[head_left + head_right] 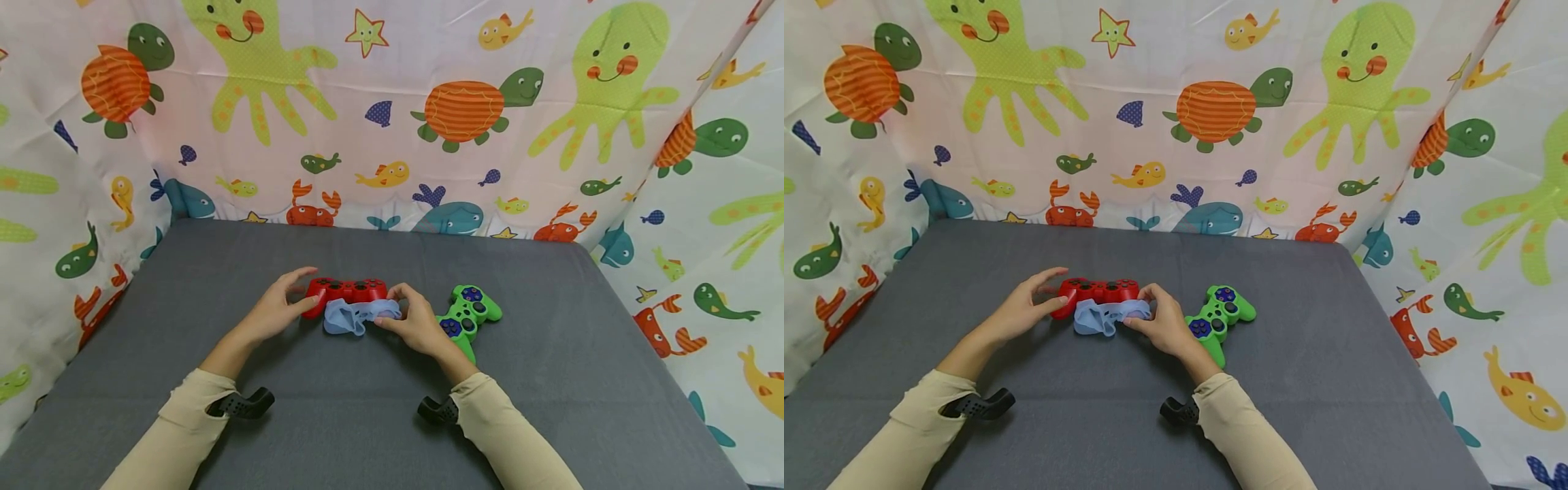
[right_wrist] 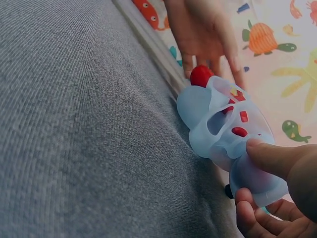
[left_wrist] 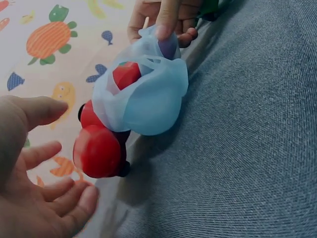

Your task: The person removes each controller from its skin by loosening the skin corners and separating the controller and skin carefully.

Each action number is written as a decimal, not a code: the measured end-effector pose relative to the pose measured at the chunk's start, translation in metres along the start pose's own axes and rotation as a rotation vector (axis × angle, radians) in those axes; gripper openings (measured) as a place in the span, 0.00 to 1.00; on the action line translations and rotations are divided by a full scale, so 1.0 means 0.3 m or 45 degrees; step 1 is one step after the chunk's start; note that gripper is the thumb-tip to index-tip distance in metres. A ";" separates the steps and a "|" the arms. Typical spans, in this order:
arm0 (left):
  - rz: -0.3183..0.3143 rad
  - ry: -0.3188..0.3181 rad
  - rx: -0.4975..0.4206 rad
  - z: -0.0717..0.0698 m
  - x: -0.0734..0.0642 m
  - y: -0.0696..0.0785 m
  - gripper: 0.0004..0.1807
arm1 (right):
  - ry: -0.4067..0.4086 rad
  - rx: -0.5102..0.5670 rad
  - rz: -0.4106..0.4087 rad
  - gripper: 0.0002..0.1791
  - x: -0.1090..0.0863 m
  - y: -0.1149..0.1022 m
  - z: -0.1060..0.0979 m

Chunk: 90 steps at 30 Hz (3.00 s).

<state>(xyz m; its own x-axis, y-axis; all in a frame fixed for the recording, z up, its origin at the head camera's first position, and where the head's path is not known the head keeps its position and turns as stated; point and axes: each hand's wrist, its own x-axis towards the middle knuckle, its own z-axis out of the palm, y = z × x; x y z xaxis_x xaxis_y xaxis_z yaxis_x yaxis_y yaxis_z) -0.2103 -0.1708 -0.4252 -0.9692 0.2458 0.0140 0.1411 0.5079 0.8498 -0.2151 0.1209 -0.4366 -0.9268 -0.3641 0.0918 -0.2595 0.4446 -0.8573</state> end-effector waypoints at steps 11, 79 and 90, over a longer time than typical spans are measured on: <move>-0.060 -0.221 -0.131 0.001 0.013 -0.053 0.42 | -0.002 -0.004 -0.004 0.22 0.003 0.014 0.009; -0.156 -0.166 -0.178 -0.004 0.021 -0.040 0.40 | 0.185 -0.185 0.032 0.14 -0.009 -0.029 0.020; -0.179 -0.160 -0.206 -0.005 0.016 -0.036 0.40 | 0.046 -0.099 0.078 0.08 -0.013 -0.040 -0.018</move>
<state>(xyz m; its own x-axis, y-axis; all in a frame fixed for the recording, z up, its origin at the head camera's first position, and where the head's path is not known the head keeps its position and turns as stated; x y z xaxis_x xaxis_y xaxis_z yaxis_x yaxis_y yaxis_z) -0.2168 -0.1764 -0.4336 -0.9430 0.2878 -0.1672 -0.0371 0.4081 0.9122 -0.2098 0.1215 -0.4239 -0.9505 -0.3051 0.0597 -0.2209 0.5280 -0.8200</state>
